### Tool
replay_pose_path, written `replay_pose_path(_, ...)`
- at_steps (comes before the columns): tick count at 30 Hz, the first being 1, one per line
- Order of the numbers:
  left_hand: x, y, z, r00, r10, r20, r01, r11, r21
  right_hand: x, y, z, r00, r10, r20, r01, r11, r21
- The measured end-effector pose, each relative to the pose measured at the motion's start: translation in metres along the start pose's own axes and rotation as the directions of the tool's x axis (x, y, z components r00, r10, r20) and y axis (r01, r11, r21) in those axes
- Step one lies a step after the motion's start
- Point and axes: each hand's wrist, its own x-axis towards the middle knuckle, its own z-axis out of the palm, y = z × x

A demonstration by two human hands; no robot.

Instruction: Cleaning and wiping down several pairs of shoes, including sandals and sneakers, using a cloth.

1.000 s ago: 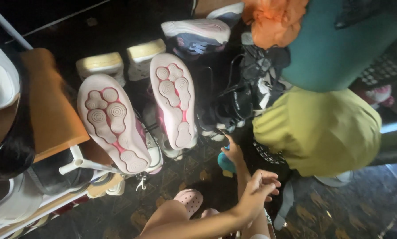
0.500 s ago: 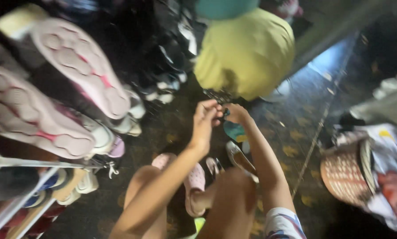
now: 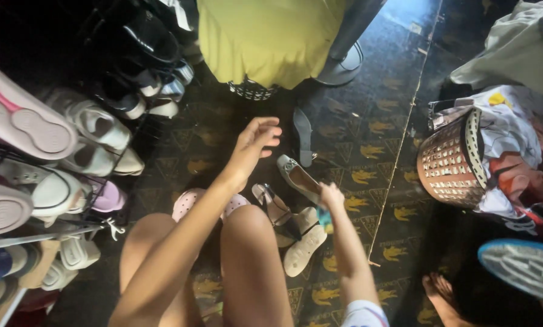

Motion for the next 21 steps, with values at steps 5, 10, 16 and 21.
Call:
replay_pose_path(5,0.000,-0.006,-0.001,0.997,-0.074,0.009,0.073,0.994,0.084,-0.039,0.000,0.019,0.989,0.143,0.040,-0.147,0.981,0.128)
replay_pose_path(10,0.008,-0.006,-0.009,0.999,-0.050,-0.014,0.051,0.996,0.072,-0.056,-0.017,0.000,0.984,0.160,-0.081,-0.122,0.929,0.350)
replay_pose_path(16,0.022,-0.036,-0.021,0.984,-0.114,-0.133,0.123,0.991,0.061,-0.050,-0.026,0.007,0.933,0.032,-0.360,0.185,0.812,0.554)
replay_pose_path(21,0.030,-0.046,-0.052,0.933,0.248,-0.259,-0.179,0.949,0.261,-0.075,-0.078,-0.082,0.875,-0.220,-0.431,0.481,0.296,0.825)
